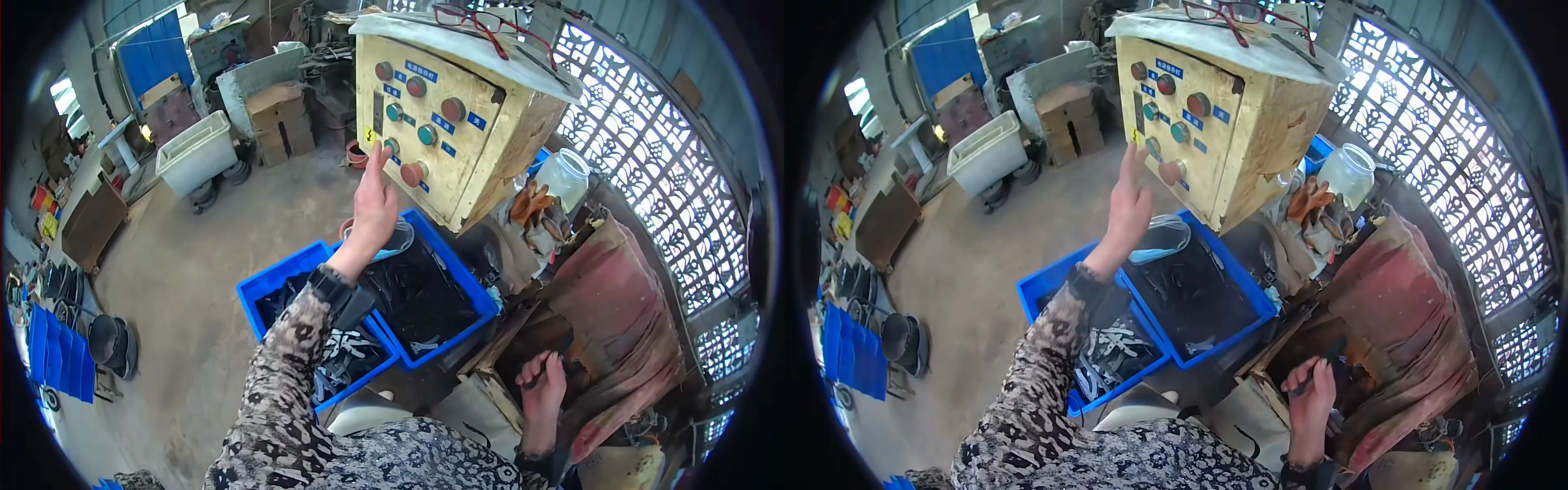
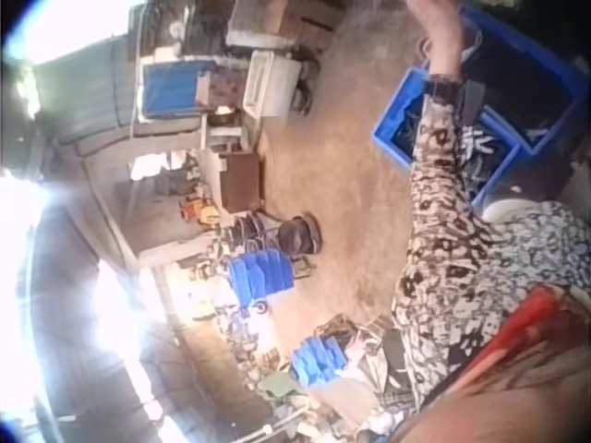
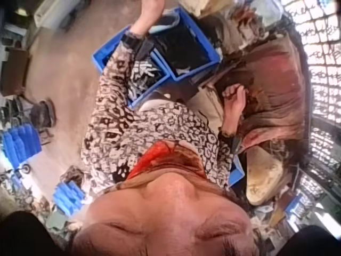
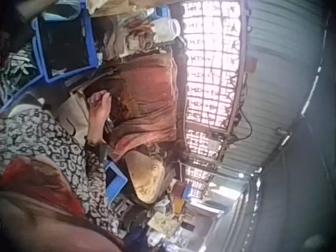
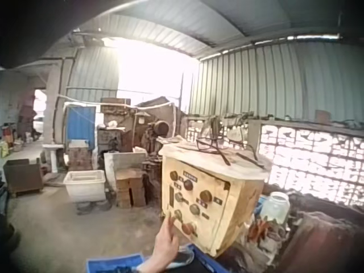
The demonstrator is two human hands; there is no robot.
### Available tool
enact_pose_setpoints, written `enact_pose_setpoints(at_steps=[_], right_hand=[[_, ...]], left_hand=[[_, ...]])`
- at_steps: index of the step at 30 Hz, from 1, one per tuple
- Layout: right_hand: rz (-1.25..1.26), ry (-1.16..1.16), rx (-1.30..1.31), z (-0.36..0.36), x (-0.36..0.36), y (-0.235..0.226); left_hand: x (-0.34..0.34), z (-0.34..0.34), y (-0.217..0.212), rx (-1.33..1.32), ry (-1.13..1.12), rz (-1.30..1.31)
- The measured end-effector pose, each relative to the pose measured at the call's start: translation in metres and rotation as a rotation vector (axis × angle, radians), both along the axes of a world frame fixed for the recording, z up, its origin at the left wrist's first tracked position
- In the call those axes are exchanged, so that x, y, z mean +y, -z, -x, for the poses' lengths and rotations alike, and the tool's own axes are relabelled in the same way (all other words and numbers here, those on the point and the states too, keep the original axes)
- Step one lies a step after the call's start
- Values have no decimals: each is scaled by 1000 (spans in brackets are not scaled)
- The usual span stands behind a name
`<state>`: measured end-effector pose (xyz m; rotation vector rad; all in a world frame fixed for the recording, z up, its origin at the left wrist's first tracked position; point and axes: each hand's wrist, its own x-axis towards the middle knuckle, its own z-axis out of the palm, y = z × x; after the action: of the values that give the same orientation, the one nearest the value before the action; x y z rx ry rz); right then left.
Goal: The recorder is taking small metal components from a bin and processing them through a grinding or polishing machine.
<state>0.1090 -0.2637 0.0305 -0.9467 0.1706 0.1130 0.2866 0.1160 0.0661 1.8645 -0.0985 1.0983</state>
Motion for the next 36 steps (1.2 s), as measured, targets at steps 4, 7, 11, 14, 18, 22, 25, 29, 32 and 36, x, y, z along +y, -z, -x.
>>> enact_pose_setpoints(at_steps=[4, 7, 11, 14, 18, 22, 25, 29, 32, 36], right_hand=[[20, 119, 68, 30, -24, 24], [3, 206, 116, 51, -43, 35], [10, 313, 161, 71, -67, 39], [30, 343, 185, 80, -78, 38], [11, 358, 205, 82, -83, 36], [2, 320, 193, 80, -85, 33], [-4, 274, 171, 82, -89, 35], [-19, 309, 177, 88, -96, 41], [-5, 348, 223, 93, -99, 46], [8, 349, 227, 97, -103, 48]], left_hand=[[-8, -20, 8, 7, 3, 83], [-11, -14, 11, -6, -27, 83], [-12, -8, 11, -56, -130, -52], [-17, -2, 7, -66, -255, -268], [-25, 4, -12, 45, -35, 66], [-27, 6, -33, 275, -39, 140], [-25, 5, -35, 325, 17, 205], [-16, -3, -19, 146, -63, 54], [-9, -10, -6, 41, -89, 89], [-6, -16, 2, -2, -77, 98]])
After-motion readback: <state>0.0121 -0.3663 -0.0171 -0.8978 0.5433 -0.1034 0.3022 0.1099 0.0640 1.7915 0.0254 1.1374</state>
